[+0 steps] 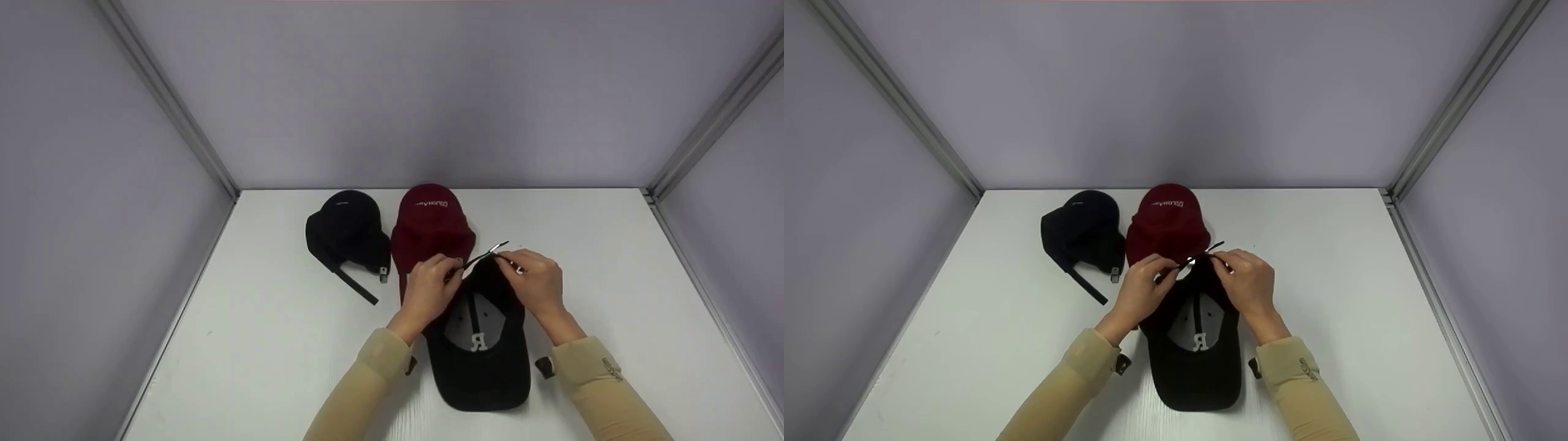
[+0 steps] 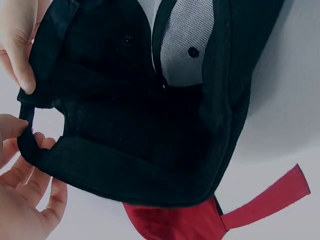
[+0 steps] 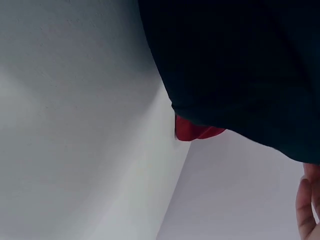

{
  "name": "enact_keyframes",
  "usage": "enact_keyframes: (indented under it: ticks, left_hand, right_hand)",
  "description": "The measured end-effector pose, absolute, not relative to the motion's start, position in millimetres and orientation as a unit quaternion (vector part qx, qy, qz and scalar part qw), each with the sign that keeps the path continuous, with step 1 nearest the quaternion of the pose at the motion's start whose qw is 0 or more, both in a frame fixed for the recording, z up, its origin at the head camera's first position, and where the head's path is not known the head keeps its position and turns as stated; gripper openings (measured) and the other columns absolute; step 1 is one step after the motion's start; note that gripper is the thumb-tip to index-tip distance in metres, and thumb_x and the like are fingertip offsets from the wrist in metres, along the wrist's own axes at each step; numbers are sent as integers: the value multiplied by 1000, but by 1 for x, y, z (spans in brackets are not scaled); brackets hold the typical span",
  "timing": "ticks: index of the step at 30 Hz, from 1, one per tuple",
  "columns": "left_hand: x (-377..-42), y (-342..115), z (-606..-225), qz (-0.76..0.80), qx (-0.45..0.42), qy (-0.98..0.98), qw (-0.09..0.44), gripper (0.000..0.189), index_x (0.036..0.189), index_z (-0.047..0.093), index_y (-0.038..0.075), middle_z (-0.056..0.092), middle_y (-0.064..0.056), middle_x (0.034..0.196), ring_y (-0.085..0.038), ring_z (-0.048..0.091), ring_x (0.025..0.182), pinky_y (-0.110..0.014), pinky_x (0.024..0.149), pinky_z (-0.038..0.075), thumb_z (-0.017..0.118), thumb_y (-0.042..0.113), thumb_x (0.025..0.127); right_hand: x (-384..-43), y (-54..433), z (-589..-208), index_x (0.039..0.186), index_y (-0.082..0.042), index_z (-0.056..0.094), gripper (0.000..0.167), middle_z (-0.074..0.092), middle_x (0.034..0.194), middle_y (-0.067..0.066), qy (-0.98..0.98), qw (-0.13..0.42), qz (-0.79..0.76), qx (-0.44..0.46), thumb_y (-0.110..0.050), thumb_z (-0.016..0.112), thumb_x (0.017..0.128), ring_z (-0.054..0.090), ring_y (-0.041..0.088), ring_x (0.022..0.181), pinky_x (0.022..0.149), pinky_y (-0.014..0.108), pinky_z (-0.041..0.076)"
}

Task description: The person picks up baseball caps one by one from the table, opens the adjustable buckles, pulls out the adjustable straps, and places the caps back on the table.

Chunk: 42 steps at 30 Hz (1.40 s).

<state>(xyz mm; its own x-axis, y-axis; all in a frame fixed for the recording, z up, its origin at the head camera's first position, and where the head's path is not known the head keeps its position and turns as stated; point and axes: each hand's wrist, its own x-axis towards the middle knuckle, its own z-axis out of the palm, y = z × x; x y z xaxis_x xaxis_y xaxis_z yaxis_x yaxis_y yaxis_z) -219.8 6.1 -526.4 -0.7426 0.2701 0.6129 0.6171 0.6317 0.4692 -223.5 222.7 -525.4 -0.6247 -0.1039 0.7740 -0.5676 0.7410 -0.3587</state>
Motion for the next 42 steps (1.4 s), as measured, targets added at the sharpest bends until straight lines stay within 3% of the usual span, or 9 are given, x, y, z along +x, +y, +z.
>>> enact_keyframes:
  ticks: [10, 19, 27, 33, 42]
  left_hand:
    - [-221, 0, -525, -364, -243, -861, 258, 5, 92, 73, 10, 67, 3, 90, -11, 64, 78, -26, 66, 49, 70, 12, 89]
    - [-225, -7, -525, -434, -212, -845, 228, 6, 94, 66, 7, 64, 0, 89, -9, 60, 78, -21, 68, 50, 61, 10, 96]
    - [-230, -18, -528, -512, -179, -827, 145, 14, 100, 66, 5, 67, -1, 92, -11, 64, 81, -25, 69, 53, 59, 18, 100]
    - [-230, -27, -537, -490, -168, -852, 82, 22, 108, 68, 2, 67, -1, 88, -13, 63, 77, -26, 68, 52, 66, 20, 95]
    - [-228, -31, -546, -444, -143, -882, 63, 15, 101, 73, 3, 67, -2, 86, -12, 61, 74, -28, 69, 51, 70, 15, 92]
  right_hand:
    - [-226, 228, -525, 86, -5, 79, 7, 72, 77, 5, -849, 389, 317, 165, -4, 81, 79, 66, 15, 63, 54, 29, 51]
    - [-227, 230, -528, 87, -4, 78, 9, 72, 77, 5, -845, 395, 324, 159, -2, 80, 78, 66, 16, 60, 52, 25, 50]
    - [-226, 231, -529, 89, -5, 79, 10, 72, 78, 5, -847, 382, 323, 178, -4, 80, 80, 67, 14, 63, 54, 28, 52]
    - [-226, 231, -530, 89, -5, 79, 11, 73, 79, 4, -847, 381, 324, 180, -2, 81, 79, 67, 14, 64, 54, 29, 53]
    - [-226, 232, -531, 90, -6, 79, 11, 73, 81, 3, -852, 370, 325, 175, -2, 81, 79, 66, 14, 65, 54, 27, 52]
